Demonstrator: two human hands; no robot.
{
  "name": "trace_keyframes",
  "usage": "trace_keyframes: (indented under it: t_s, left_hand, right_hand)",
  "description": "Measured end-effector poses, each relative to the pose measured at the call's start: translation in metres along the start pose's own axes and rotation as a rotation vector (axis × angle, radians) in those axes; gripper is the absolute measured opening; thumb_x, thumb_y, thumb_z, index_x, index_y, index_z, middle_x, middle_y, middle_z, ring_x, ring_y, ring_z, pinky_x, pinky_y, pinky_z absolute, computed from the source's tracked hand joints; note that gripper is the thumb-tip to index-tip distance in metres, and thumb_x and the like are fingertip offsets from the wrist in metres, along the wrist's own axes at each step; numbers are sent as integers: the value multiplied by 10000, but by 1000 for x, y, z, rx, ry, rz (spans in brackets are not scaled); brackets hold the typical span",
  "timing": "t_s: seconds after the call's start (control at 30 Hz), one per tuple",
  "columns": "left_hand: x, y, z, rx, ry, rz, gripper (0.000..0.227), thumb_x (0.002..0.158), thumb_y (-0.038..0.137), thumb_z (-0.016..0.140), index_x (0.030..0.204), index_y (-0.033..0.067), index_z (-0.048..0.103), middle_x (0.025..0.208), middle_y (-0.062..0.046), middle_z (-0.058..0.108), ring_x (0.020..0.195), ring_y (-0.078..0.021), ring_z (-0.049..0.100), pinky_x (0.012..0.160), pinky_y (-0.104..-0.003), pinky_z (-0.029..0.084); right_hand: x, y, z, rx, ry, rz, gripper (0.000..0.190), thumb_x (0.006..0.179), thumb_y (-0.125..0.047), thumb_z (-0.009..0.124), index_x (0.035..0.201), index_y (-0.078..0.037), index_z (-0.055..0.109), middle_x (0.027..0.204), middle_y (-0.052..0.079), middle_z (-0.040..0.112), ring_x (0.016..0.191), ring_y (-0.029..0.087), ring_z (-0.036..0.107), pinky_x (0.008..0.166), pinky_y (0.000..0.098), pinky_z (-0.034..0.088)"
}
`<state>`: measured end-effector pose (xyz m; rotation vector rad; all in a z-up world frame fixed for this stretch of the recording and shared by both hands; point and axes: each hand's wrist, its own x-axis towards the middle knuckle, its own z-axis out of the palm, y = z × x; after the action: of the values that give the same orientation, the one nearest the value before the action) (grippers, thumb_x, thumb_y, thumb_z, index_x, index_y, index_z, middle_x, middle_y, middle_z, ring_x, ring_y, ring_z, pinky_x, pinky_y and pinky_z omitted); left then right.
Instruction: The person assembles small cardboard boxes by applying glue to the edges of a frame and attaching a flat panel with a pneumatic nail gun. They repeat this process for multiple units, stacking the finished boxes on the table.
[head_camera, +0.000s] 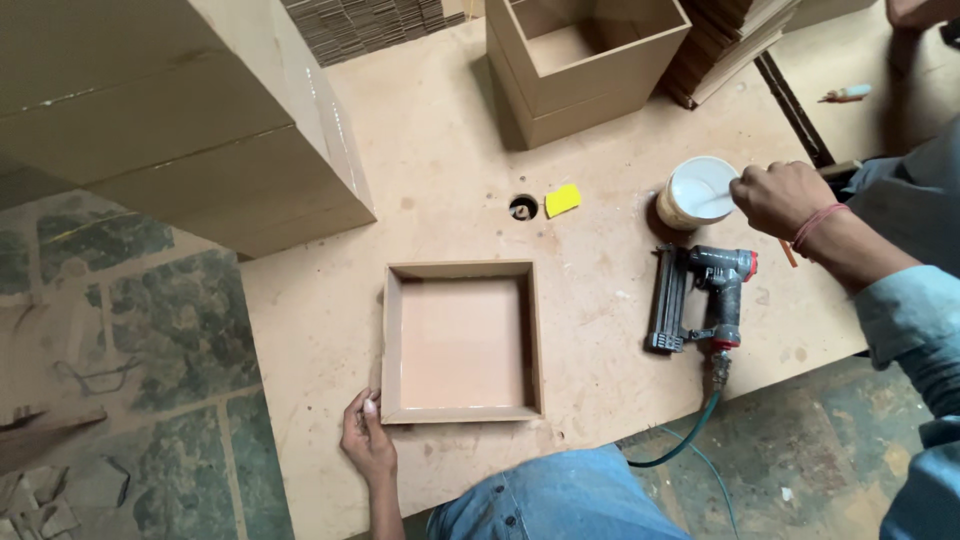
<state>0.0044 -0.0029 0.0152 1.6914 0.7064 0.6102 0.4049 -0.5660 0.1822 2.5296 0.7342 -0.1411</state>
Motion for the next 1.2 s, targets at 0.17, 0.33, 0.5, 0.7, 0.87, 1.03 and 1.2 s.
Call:
trace_keyframes:
  t_s: [0.17,0.33,0.5,0.7,0.87,1.03,1.2]
  left_hand:
    - [3,-3,1,-32,-10,-4,378,1068,218,551,1281,-90,608,1157,-193,725,1036,-212,699,930,-325,550]
    - [7,14,2,-295,-42,-88,440,1099,258,485,1331,-95,606,1236,-175,715,1110,-216,694,976,-333,537]
    - [1,66,10,133,-198,-12,404,971,143,591,1317,-63,628,1209,-222,725,1125,-273,704,978,-364,520]
    - [36,102,7,491,-129,15,350,942,61,603,1280,-2,669,1158,-244,735,1101,-332,726,954,-389,542]
    - [74,99,-5,507,-123,100,359,915,51,597,1258,68,701,1185,-202,724,1123,-360,699,962,-418,531]
    - [82,103,2,524,-104,71,340,943,97,591,1263,123,704,1190,-187,725,1125,-370,688,961,-439,535]
    - [77,113,1,562,-87,-17,348,955,136,587,1281,174,703,1174,-187,721,1106,-385,680,949,-457,531]
  right_hand:
    - [-13,-6,5,426,-164,226,214,841,-162,648,1026,-133,752,893,136,753,807,339,730,722,454,587]
    - [-28,-23,55,1614,-100,702,211,928,-22,507,1028,37,683,871,168,722,714,265,679,611,392,563]
    - [-70,-47,87,1955,-203,877,162,1022,-81,471,975,14,594,836,130,682,663,207,628,575,340,503]
    - [-112,-73,70,1765,-242,787,88,954,-2,593,1015,27,649,858,155,704,644,194,587,562,348,462]
    - [-111,-197,31,1963,-176,244,335,968,-157,579,1285,-84,659,914,65,775,724,140,684,671,292,581]
    - [-65,-274,-13,1653,213,-70,320,1010,-117,627,1319,-88,701,1010,59,759,819,125,635,738,262,530]
    - [-58,-277,-23,1366,431,-134,427,908,16,634,1299,-130,723,995,103,728,860,205,649,838,347,530]
